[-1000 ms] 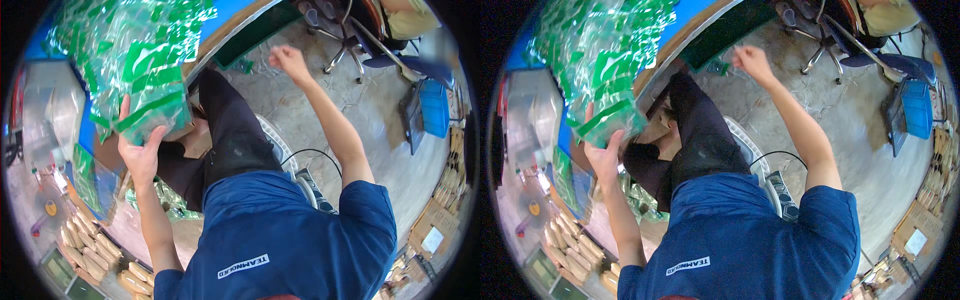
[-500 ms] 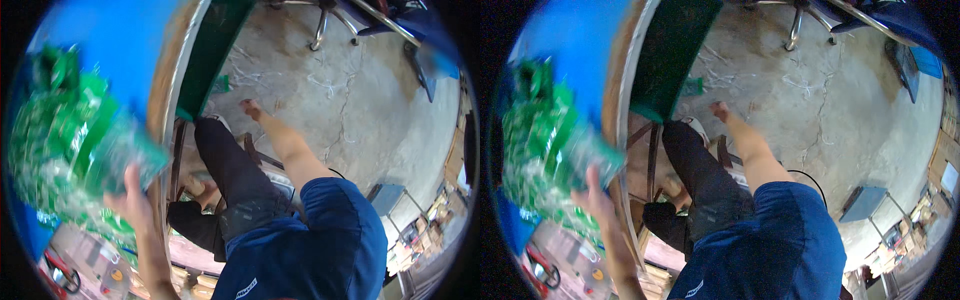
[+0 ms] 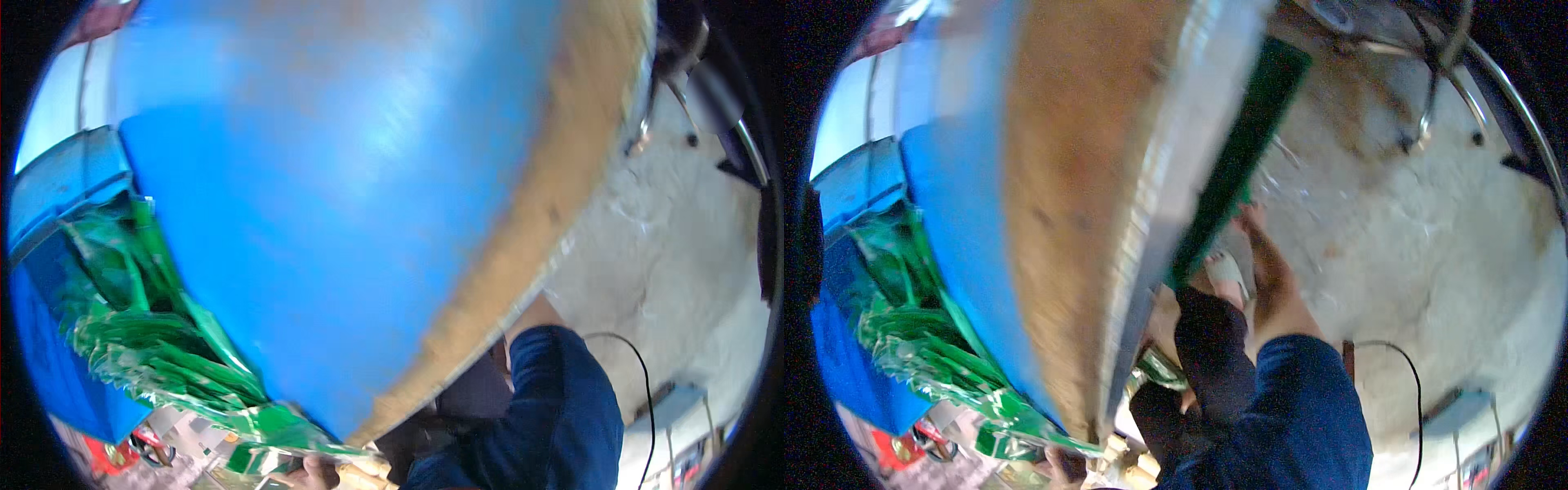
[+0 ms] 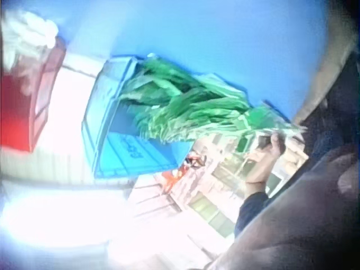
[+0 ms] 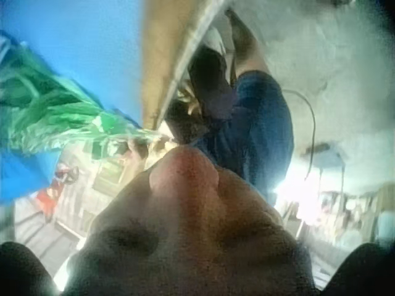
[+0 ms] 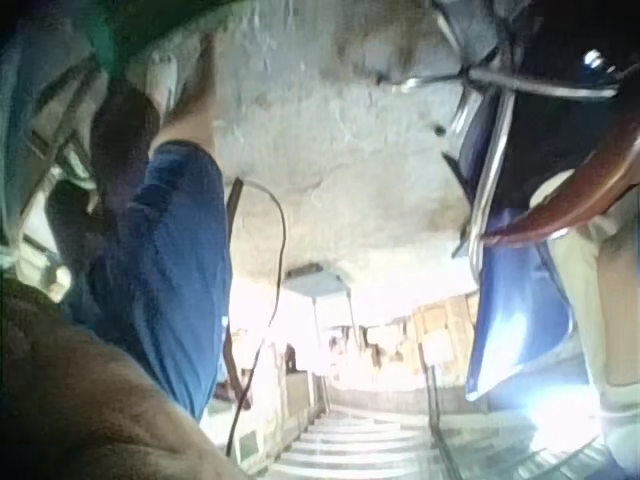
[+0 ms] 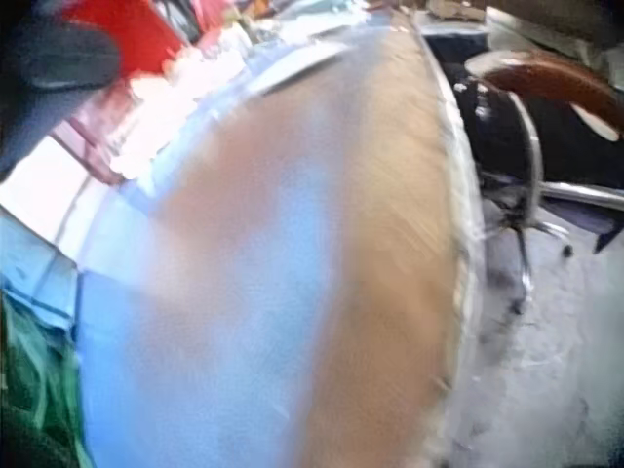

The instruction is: Manually counting, stacking, and inserting small green product pouches into larger plastic bags.

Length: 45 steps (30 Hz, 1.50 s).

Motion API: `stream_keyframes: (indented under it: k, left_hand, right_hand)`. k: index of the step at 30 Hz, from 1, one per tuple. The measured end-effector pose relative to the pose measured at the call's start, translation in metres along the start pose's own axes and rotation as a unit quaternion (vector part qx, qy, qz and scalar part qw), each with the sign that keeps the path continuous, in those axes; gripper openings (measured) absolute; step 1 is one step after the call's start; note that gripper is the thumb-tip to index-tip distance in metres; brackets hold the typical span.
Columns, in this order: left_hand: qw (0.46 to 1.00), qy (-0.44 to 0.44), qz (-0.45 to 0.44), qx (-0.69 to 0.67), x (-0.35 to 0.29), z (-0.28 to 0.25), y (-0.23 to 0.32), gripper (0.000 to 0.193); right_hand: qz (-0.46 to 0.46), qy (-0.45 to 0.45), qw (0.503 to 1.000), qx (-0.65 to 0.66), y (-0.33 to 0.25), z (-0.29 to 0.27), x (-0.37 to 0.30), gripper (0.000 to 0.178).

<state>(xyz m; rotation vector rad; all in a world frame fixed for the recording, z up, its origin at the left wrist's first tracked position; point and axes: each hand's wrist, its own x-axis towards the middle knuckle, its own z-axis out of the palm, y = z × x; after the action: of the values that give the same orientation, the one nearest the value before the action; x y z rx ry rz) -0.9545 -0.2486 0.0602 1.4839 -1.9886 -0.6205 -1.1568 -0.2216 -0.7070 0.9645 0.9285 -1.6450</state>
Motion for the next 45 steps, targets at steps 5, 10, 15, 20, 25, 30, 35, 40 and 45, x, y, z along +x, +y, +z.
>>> stream_keyframes:
  k: [5,10,15,20,25,30,35,40,45]
  left_hand:
    - [0.997,0.061,0.042,-0.012,0.007,-0.012,-0.001,0.078]
    - [1.000,0.023,0.021,0.001,0.001,-0.014,0.000,0.079]
    - [0.995,-0.092,-0.023,-0.018,0.018,-0.005,-0.007,0.081]
    - [0.985,-0.166,-0.045,-0.014,0.019,-0.001,-0.013,0.082]
    - [0.967,-0.180,-0.127,-0.125,0.033,0.029,-0.002,0.072]
    - [0.978,-0.120,-0.057,-0.162,0.009,0.068,0.004,0.068]
    - [0.959,-0.126,0.057,-0.248,0.028,0.126,0.066,0.041]
    - [0.924,-0.081,0.196,-0.318,0.035,0.110,0.076,0.020]
    - [0.856,-0.249,0.138,-0.431,0.025,0.024,0.085,0.022]
  right_hand:
    - [-0.225,-0.075,0.925,-0.296,-0.072,0.126,-0.035,0.036]
    - [-0.213,0.000,0.907,-0.364,-0.062,0.111,-0.043,0.038]
    - [-0.264,0.130,0.773,-0.561,-0.047,-0.022,-0.003,0.041]
    - [-0.312,0.092,0.726,-0.606,-0.036,-0.027,-0.025,0.045]
    - [-0.375,-0.055,0.843,-0.383,-0.058,-0.083,-0.056,0.059]
    - [-0.413,-0.063,0.697,-0.583,-0.100,0.017,-0.209,0.058]
    - [-0.378,-0.043,0.693,-0.613,-0.151,0.004,-0.310,0.064]
    - [-0.331,-0.196,0.672,-0.633,-0.204,0.065,-0.516,0.062]
    - [-0.291,-0.358,0.663,-0.590,-0.231,0.094,-0.691,0.066]
